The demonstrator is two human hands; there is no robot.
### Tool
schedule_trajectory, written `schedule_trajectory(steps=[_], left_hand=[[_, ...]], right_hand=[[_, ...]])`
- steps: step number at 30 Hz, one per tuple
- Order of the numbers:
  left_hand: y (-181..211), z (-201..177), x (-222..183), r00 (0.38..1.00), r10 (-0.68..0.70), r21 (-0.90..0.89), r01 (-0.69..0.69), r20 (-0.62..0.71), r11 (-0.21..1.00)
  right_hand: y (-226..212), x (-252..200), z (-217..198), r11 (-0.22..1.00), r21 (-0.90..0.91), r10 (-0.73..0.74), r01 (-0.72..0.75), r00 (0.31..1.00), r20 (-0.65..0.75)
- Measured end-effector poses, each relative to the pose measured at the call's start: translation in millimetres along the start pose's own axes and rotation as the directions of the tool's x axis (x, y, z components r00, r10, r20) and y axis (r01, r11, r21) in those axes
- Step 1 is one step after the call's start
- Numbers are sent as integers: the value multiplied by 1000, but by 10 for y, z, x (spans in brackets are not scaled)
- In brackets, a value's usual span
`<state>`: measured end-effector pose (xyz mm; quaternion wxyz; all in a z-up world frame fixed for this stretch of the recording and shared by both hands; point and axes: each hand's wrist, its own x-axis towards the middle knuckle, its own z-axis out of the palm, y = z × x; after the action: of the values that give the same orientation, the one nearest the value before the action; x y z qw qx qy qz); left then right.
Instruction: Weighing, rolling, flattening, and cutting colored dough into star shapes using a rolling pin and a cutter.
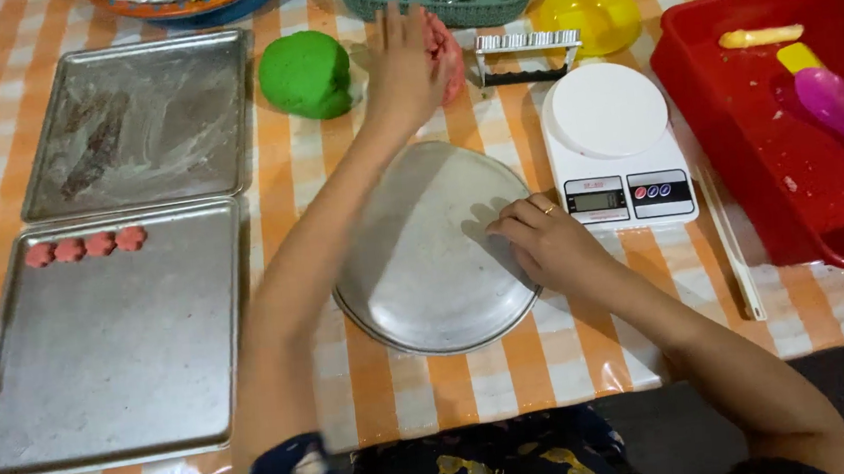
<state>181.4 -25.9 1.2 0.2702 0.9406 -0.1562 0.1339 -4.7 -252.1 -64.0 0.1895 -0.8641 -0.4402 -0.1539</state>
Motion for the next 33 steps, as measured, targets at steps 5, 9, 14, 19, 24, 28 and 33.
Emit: schedule_trajectory(steps=[5,9,14,19,24,28,33], left_hand=[[-253,797,656,984,-88,187,117,-157,975],[-502,1153,739,953,96,285,-11,-288,959],[-644,1221,839,944,176,360,-67,-280,930],[-528,854,675,900,153,12,-162,-407,987],[-656,620,675,806,-553,-960,-64,-210,272],[-186,-40,135,812,-583,-1000,-20,-17,2],[-352,114,-125,834,-544,-880,189,-90,436]], right_hand=[[-7,32,-10,1000,9,12,-12,1000,-21],[-47,49,-54,1000,-12,10,-11,1000,-23],[-13,23,-43,999,-34,4,-4,1000,-8],[0,11,-21,1000,-23,-21,21,1000,-3],[25,-13,-55,982,167,87,-92,995,40],[37,27,-121,953,261,134,-156,986,99],[-14,37,-119,972,202,110,-118,993,48]])
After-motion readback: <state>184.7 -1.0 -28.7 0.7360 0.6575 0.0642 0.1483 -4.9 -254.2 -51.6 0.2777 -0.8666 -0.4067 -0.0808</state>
